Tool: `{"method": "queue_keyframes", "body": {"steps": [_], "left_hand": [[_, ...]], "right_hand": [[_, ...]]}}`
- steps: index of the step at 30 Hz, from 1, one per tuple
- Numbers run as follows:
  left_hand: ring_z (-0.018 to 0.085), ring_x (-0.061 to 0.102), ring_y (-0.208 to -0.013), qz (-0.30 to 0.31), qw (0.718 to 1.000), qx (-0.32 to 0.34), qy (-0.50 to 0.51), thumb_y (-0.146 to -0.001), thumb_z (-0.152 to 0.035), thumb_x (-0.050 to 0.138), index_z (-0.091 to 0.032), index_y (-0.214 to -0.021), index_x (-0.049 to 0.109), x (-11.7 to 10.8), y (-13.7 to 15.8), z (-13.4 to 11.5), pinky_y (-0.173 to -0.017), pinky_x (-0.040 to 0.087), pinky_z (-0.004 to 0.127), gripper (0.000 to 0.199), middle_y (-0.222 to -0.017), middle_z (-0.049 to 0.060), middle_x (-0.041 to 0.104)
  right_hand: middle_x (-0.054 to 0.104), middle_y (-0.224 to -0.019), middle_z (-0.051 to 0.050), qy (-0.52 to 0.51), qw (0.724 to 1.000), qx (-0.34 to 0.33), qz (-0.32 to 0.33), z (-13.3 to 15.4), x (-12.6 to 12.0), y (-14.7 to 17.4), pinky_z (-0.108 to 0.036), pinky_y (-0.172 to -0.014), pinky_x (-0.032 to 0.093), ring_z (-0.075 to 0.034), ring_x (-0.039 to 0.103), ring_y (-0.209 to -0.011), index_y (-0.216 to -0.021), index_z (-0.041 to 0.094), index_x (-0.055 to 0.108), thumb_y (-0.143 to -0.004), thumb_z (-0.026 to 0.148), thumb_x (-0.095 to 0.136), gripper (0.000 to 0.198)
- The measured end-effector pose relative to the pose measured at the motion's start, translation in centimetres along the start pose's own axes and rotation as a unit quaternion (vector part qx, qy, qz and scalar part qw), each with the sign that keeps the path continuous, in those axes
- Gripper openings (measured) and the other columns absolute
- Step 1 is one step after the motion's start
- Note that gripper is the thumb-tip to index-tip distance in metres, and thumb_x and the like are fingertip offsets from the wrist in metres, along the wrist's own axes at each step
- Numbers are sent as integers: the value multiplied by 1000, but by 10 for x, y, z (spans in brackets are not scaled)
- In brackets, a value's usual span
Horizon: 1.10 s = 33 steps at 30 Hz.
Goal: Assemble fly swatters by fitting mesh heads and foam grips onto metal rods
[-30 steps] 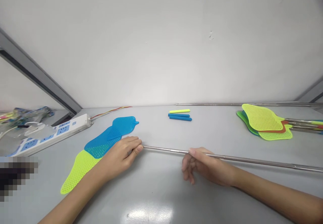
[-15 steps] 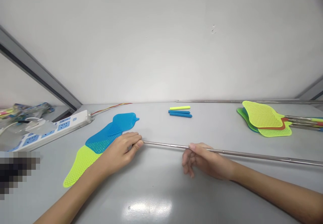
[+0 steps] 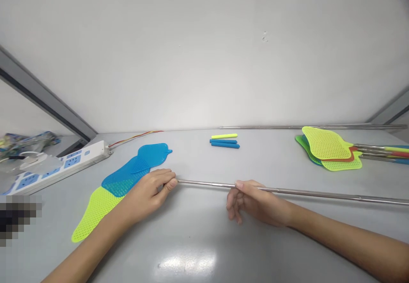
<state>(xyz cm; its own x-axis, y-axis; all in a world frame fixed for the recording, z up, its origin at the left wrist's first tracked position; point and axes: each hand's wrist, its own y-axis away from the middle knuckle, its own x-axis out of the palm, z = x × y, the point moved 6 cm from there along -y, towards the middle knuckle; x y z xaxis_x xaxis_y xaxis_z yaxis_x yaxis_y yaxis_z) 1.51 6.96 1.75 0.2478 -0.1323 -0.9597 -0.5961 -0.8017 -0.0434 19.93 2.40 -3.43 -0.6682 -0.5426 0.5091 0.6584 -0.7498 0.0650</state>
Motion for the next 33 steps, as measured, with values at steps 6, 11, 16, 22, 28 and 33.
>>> {"method": "queue_keyframes", "body": {"steps": [6,11,16,22,28,33], "left_hand": [[11,39,-55,-8,1000,2,20,-84,-27,29,-18,-57,30,6,1,5,-54,33,24,28,-56,-2,38],[12,42,-58,2,998,4,69,-82,-23,32,-18,-60,35,14,3,11,-53,34,24,23,-59,-1,41],[12,42,-57,10,996,-9,83,-81,-22,34,-19,-59,34,17,5,14,-54,35,24,22,-57,-1,40],[11,41,-56,2,996,-29,87,-82,-25,32,-18,-58,32,14,4,12,-52,34,23,26,-56,-2,38],[9,40,-53,0,997,-38,73,-83,-28,31,-18,-57,31,13,1,12,-51,31,22,28,-55,-3,37],[9,38,-53,-4,997,-48,62,-84,-28,28,-17,-56,30,11,0,8,-52,30,22,30,-56,-3,36]], "right_hand": [[56,-66,-10,-24,1000,10,0,-2,0,2,-28,-58,38,-13,52,-58,-74,7,58,-84,42,25,49],[56,-64,-10,-54,998,23,-18,-5,1,1,-26,-56,37,-11,50,-52,-72,6,58,-85,40,21,52],[55,-62,-11,-72,996,38,-27,-5,1,1,-27,-57,38,-13,52,-57,-74,5,59,-85,38,23,49],[56,-64,-11,-77,996,26,-21,-5,-1,0,-27,-55,38,-12,51,-52,-72,6,58,-86,37,20,51],[57,-66,-12,-75,997,22,-22,-3,-2,0,-27,-56,38,-13,52,-55,-75,6,59,-85,38,22,50],[57,-66,-13,-100,994,34,-39,0,-4,0,-28,-57,37,-15,53,-61,-73,6,59,-86,33,20,49]]}}
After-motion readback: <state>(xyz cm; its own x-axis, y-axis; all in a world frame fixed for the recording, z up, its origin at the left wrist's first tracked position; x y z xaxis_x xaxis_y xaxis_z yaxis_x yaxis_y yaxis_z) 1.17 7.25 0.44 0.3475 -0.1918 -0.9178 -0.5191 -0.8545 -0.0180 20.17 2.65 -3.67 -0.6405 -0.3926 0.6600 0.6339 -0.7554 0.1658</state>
